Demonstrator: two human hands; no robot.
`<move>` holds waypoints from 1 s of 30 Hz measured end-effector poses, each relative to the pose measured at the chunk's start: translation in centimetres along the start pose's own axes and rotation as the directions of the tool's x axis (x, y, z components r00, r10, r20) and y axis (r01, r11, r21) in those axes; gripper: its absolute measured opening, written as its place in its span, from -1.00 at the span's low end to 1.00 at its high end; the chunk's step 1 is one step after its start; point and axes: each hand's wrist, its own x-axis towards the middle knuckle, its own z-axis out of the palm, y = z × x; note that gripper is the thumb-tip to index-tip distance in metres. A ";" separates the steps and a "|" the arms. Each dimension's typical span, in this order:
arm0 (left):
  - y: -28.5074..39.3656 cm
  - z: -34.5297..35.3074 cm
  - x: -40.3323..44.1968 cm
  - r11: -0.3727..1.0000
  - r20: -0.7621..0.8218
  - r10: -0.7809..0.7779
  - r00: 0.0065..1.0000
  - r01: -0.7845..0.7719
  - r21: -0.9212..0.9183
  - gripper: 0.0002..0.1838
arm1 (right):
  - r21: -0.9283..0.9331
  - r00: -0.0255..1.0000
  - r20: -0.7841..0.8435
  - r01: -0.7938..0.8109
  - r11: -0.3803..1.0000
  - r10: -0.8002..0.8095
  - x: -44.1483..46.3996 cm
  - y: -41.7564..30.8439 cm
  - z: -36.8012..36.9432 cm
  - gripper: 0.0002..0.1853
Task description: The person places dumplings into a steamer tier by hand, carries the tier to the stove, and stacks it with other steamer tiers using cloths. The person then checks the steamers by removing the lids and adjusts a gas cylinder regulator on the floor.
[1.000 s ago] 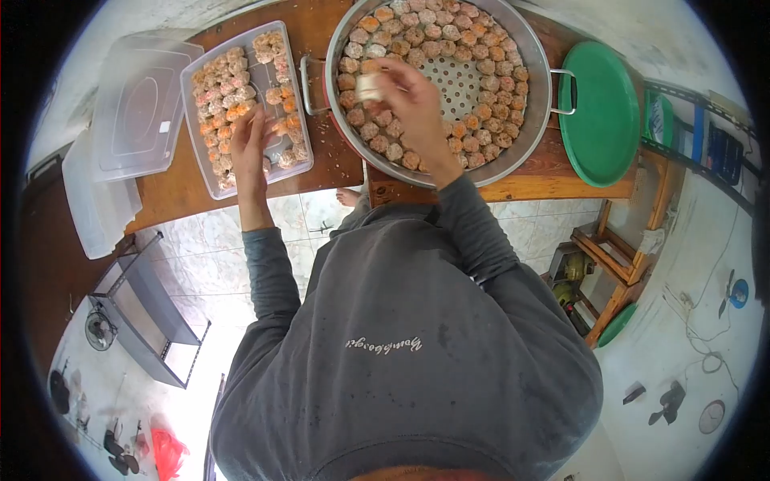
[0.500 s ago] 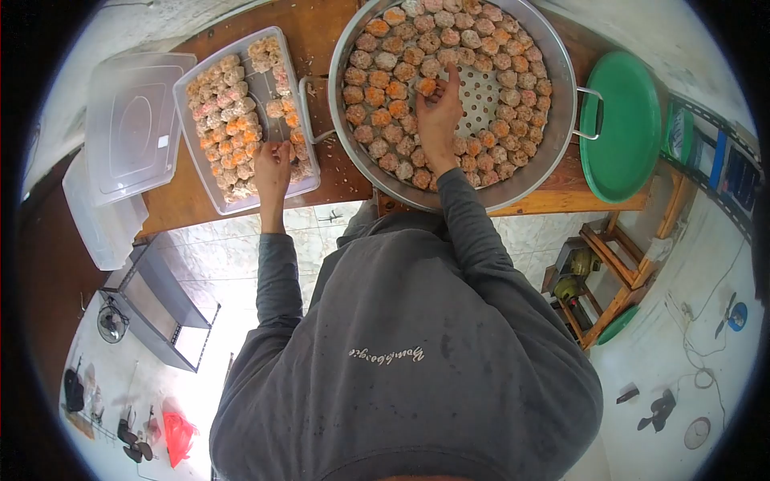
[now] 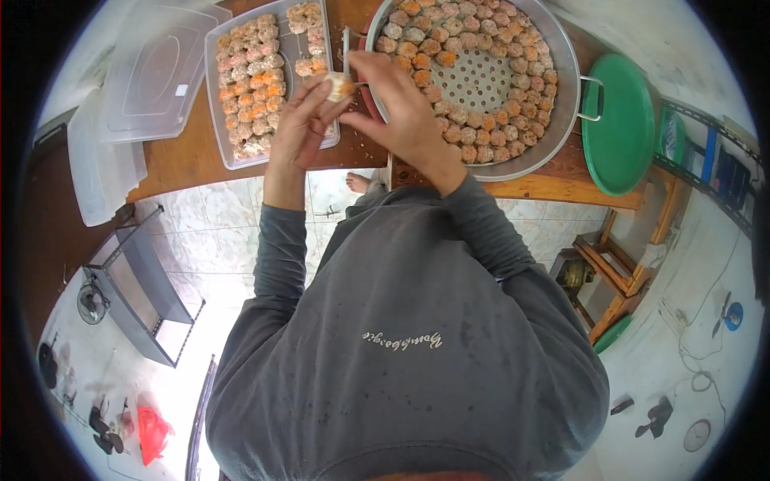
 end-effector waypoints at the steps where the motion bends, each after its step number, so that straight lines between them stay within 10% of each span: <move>1: -0.2 0.6 -0.1 0.995 0.109 -0.087 0.990 0.091 -0.032 -0.68 | -0.026 0.997 0.025 0.074 0.997 -0.074 0.1 -0.4 0.2 -0.43; 6: -0.3 2.4 -0.5 0.978 0.099 -0.073 0.992 0.052 0.202 -0.64 | 0.051 0.984 -0.168 -0.051 0.997 0.059 -1.4 1.8 -1.5 -0.68; 9: -0.8 -3.0 3.5 0.909 -0.206 0.261 0.943 -0.168 0.382 -0.65 | 0.387 0.829 -0.174 -0.439 0.811 0.532 -3.5 7.1 -3.6 -0.71; 14: -2.3 -8.6 9.6 0.664 -0.362 0.284 0.888 0.091 0.742 -0.56 | -0.079 0.732 -0.177 -0.677 0.732 0.658 -5.1 14.0 -3.7 -0.55; 16: -4.0 -10.8 11.9 0.405 -0.282 0.296 0.912 0.148 0.902 -0.49 | -0.092 0.731 -0.202 -0.676 0.731 0.651 -5.3 15.5 -2.5 -0.49; 18: -3.2 -8.8 12.1 0.422 -0.321 0.166 0.932 0.227 0.878 -0.49 | -0.110 0.741 -0.227 -0.664 0.740 0.632 -4.8 16.4 -1.5 -0.42; 27: -2.6 -9.1 14.2 0.830 -0.206 0.264 0.942 -0.113 0.546 -0.81 | -0.141 0.730 -0.136 -0.684 0.716 0.670 -3.6 12.8 -2.4 -0.34; 30: 0.3 -7.7 11.8 0.736 -0.163 0.396 0.904 -0.206 0.645 -0.76 | -0.220 0.949 -0.174 -0.298 0.929 0.263 -1.8 9.1 -3.3 -0.37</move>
